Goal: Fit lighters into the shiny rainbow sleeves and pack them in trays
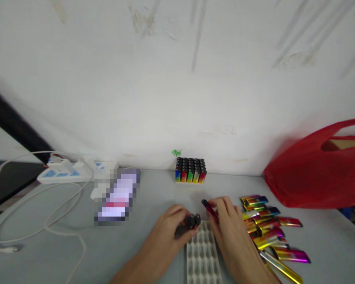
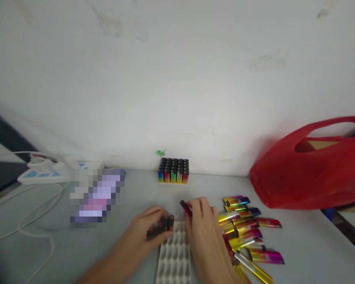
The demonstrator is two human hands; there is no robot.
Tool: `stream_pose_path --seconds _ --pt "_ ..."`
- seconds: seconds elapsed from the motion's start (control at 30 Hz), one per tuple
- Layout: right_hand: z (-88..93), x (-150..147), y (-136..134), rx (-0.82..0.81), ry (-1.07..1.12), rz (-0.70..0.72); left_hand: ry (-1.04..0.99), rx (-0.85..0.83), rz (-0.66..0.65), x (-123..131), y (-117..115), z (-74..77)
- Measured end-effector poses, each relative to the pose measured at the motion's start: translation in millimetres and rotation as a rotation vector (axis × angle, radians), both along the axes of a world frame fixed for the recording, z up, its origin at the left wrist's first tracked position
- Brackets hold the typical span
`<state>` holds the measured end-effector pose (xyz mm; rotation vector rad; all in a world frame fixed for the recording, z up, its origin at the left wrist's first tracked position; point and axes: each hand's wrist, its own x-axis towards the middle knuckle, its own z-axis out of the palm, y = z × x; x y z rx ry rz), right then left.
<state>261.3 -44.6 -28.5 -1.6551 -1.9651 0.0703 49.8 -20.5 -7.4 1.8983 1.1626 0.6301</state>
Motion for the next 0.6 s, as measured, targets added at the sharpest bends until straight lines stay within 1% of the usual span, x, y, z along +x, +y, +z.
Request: stream_pose_path --seconds 0.07,0.17,0.23,0.33,0.43,0.6 --pt "7.7 -2 -6 -0.08 0.168 0.048 -0.003 0.002 -0.002 0 0 0.1" --pt "17.9 -7 -14 -0.228 0.393 0.067 -0.007 0.008 -0.005 0 0 1.5" --pt "23.4 -10 -18 -0.294 0.507 0.044 -0.009 0.007 -0.008 1 1 2.7" --pt "28.5 -14 -20 -0.324 0.675 -0.029 -0.003 -0.005 -0.008 1 1 3.6" --pt "27.1 -15 -18 -0.372 0.888 -0.023 -0.001 -0.007 -0.008 1 2 3.5" --pt "11.5 -6 -10 -0.469 1.243 0.045 -0.024 -0.014 -0.003 1 1 3.4"
